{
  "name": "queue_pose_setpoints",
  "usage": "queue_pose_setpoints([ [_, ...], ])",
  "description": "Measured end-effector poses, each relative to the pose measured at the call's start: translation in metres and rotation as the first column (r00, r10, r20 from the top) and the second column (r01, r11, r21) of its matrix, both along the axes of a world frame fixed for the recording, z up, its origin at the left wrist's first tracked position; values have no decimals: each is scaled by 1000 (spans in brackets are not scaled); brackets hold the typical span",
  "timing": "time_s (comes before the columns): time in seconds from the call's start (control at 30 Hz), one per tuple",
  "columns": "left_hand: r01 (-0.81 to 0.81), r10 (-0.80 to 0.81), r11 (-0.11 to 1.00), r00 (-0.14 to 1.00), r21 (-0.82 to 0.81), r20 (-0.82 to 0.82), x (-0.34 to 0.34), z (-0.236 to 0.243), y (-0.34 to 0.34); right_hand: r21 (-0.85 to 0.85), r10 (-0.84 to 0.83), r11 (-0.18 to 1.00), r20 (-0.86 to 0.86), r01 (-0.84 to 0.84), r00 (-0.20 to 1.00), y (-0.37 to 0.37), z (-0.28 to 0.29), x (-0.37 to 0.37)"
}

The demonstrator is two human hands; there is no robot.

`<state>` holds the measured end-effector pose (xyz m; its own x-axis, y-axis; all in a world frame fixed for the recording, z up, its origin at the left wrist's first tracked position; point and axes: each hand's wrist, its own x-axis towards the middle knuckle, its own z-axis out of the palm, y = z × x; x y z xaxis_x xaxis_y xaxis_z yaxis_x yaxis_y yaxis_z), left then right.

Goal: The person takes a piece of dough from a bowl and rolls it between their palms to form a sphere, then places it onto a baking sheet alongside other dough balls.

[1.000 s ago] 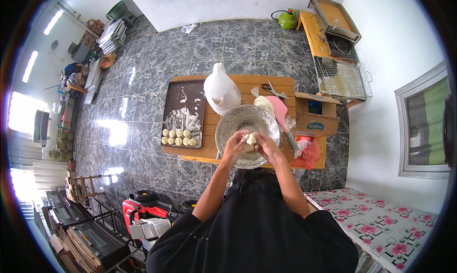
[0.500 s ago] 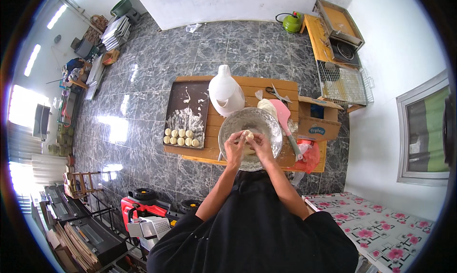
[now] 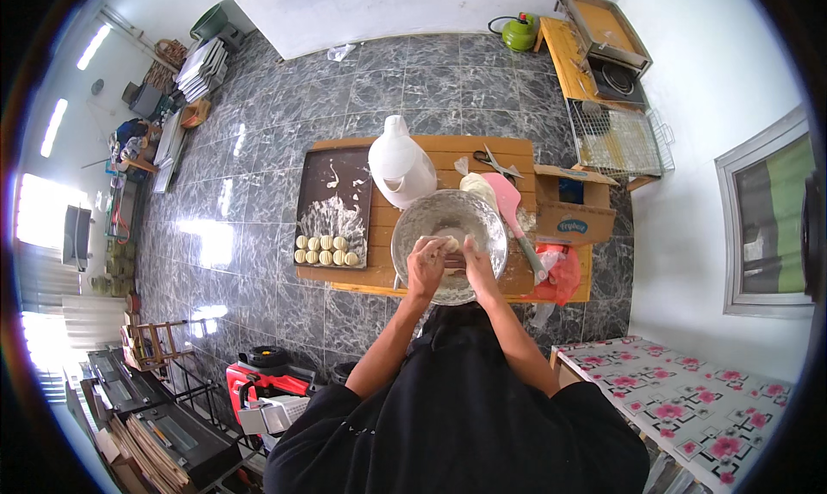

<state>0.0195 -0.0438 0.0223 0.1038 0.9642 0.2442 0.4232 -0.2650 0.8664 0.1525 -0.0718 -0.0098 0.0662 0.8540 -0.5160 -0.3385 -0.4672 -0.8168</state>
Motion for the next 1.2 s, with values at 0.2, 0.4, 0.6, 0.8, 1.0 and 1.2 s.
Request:
queue_pose_setpoints([
  [0.2,7,50,932,988,-363,146,-2,-18,3,240,-156,960,28,145,987,-6,4,0],
  [0.4,539,178,596,634,-595,752,-3,-23,3,125,-76,988,-117,91,990,-4,5,18],
  [0.6,728,158,522,430,-445,889,1,-10,-3,158,70,987,-399,-6,915,-1,22,29],
  [0.8,630,121,587,552,-508,825,11,-8,-8,-7,22,1000,-256,-24,966,10,27,27],
  [1.0,287,224,756,731,-589,644,27,-11,-7,202,-213,961,92,191,973,9,9,10],
  [1.2,-21,224,883,897,-470,381,32,-6,-2,291,-261,940,267,181,928,5,2,3],
])
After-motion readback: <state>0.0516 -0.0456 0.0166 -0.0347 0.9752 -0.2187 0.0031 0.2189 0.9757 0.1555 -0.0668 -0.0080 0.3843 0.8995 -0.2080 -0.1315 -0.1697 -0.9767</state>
